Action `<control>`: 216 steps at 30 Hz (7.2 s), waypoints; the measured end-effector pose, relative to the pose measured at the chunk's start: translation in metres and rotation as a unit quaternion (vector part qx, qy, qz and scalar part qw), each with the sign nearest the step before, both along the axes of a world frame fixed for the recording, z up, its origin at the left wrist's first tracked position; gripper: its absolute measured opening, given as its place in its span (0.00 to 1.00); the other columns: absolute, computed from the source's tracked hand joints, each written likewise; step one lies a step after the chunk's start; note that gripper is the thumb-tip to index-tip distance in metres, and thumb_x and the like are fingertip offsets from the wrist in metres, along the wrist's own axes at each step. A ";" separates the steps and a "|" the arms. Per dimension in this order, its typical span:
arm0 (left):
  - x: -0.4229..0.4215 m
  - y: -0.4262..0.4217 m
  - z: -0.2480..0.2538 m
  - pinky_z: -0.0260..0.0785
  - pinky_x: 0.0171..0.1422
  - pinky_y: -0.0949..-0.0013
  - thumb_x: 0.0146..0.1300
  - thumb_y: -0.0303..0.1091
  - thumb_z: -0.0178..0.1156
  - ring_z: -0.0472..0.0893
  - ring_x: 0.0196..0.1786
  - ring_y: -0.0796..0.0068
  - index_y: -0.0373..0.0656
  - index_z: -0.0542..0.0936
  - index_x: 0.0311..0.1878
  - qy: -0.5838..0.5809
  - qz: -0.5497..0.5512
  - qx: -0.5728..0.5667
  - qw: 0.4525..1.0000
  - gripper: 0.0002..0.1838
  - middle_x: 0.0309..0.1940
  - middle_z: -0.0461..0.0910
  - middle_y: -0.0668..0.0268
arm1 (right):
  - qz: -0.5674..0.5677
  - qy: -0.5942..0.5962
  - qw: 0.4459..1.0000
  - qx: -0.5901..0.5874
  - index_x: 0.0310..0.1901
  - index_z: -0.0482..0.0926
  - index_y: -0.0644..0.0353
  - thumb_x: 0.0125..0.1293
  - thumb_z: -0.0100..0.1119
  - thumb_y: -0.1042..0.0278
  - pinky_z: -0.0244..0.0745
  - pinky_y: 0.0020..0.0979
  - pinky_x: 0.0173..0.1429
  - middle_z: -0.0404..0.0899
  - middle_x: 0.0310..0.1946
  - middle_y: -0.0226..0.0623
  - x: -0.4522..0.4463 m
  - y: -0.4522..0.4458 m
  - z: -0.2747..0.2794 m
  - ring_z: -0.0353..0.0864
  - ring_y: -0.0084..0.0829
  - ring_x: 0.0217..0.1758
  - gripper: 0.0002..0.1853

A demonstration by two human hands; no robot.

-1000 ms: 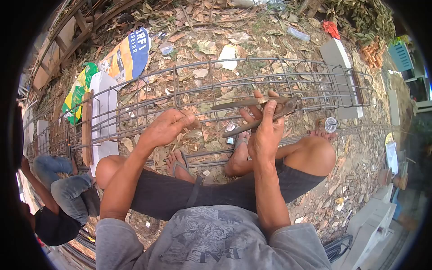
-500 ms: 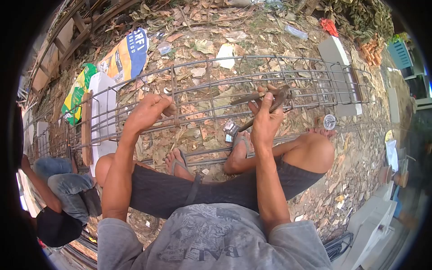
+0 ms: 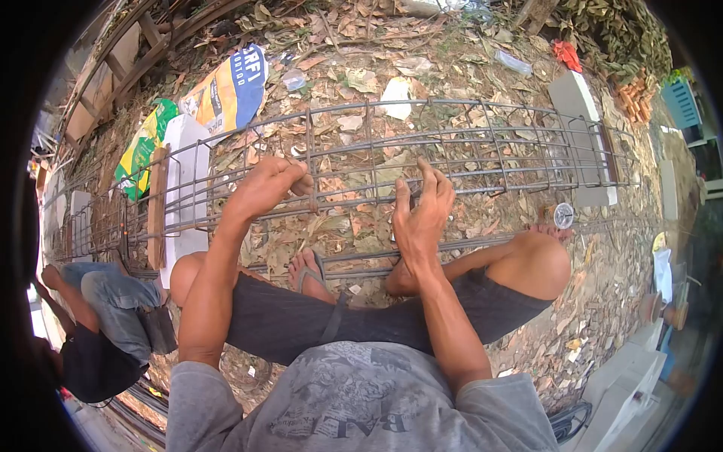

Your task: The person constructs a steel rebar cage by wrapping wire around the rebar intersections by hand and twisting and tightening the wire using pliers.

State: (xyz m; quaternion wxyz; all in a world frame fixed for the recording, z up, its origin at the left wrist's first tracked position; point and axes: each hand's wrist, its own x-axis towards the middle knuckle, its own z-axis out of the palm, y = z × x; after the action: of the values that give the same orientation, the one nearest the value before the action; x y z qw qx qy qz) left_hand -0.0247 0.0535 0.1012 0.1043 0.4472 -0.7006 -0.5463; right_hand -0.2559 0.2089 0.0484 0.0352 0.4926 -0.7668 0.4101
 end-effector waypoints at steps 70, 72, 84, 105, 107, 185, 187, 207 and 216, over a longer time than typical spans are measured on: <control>0.024 -0.091 -0.014 0.75 0.65 0.57 0.66 0.44 0.69 0.86 0.56 0.53 0.42 0.85 0.61 -0.136 -0.048 -0.248 0.958 0.23 0.59 0.85 0.51 | 0.255 0.103 0.927 0.255 0.47 0.91 0.50 0.68 0.58 0.71 0.81 0.48 0.46 0.87 0.39 0.53 0.026 -0.127 0.086 0.88 0.53 0.42 0.13; 0.030 -0.120 -0.061 0.75 0.64 0.57 0.64 0.43 0.69 0.86 0.55 0.56 0.46 0.88 0.56 -0.121 -0.068 -0.157 0.978 0.20 0.54 0.87 0.53 | 0.252 0.149 0.909 0.296 0.48 0.91 0.48 0.67 0.58 0.71 0.82 0.48 0.48 0.88 0.40 0.51 0.032 -0.155 0.070 0.89 0.51 0.43 0.14; 0.003 -0.126 -0.107 0.78 0.51 0.62 0.60 0.47 0.67 0.88 0.46 0.71 0.51 0.92 0.48 -0.121 -0.133 0.007 0.984 0.17 0.44 0.91 0.63 | 0.331 0.160 0.819 0.441 0.44 0.90 0.57 0.64 0.62 0.65 0.84 0.49 0.55 0.88 0.45 0.54 0.054 -0.216 0.006 0.88 0.52 0.51 0.12; -0.023 -0.113 -0.127 0.74 0.51 0.55 0.72 0.63 0.53 0.84 0.41 0.62 0.39 0.90 0.41 -0.197 -0.104 -0.066 0.973 0.33 0.31 0.87 0.57 | 0.263 0.047 0.951 0.155 0.48 0.81 0.57 0.64 0.64 0.68 0.80 0.53 0.40 0.86 0.40 0.50 0.081 -0.112 -0.044 0.85 0.58 0.37 0.12; -0.023 -0.117 -0.132 0.73 0.50 0.54 0.72 0.64 0.53 0.83 0.39 0.61 0.38 0.90 0.40 -0.180 -0.106 -0.033 0.977 0.34 0.32 0.86 0.55 | 0.270 0.097 0.943 0.170 0.52 0.77 0.55 0.63 0.66 0.68 0.80 0.51 0.38 0.83 0.42 0.47 0.077 -0.112 -0.041 0.86 0.55 0.36 0.16; 0.002 -0.139 -0.142 0.75 0.38 0.65 0.64 0.51 0.71 0.81 0.32 0.75 0.46 0.92 0.44 -0.100 -0.156 0.061 0.981 0.18 0.33 0.88 0.68 | 0.283 0.158 0.875 0.359 0.38 0.91 0.59 0.65 0.62 0.67 0.84 0.40 0.43 0.90 0.39 0.46 0.173 -0.150 -0.067 0.91 0.38 0.44 0.09; -0.004 -0.133 -0.121 0.80 0.42 0.58 0.59 0.54 0.74 0.87 0.39 0.66 0.42 0.91 0.45 -0.161 -0.155 0.042 0.974 0.24 0.41 0.90 0.62 | 0.315 0.125 0.857 0.387 0.41 0.89 0.65 0.64 0.63 0.54 0.84 0.45 0.45 0.89 0.41 0.53 0.165 -0.153 -0.057 0.90 0.46 0.44 0.19; -0.031 -0.145 -0.143 0.77 0.58 0.55 0.58 0.61 0.74 0.87 0.55 0.58 0.41 0.87 0.56 -0.262 -0.118 0.114 0.951 0.34 0.57 0.87 0.57 | 0.308 0.176 0.837 0.417 0.65 0.73 0.70 0.64 0.65 0.40 0.83 0.48 0.58 0.82 0.56 0.60 0.178 -0.154 -0.044 0.87 0.51 0.57 0.40; -0.031 -0.133 -0.129 0.71 0.65 0.49 0.71 0.61 0.61 0.82 0.62 0.58 0.49 0.86 0.62 -0.271 -0.206 0.091 0.936 0.29 0.62 0.83 0.60 | 0.262 0.190 0.872 0.366 0.49 0.84 0.68 0.63 0.66 0.40 0.86 0.48 0.50 0.89 0.41 0.53 0.176 -0.142 -0.056 0.90 0.52 0.44 0.32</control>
State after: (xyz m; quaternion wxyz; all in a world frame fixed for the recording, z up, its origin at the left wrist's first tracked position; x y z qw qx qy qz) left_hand -0.0558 -0.0800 -0.0275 -0.2451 0.4318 -0.7261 -0.4756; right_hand -0.0803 0.0666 -0.0076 -0.1117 0.7215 -0.6833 -0.0074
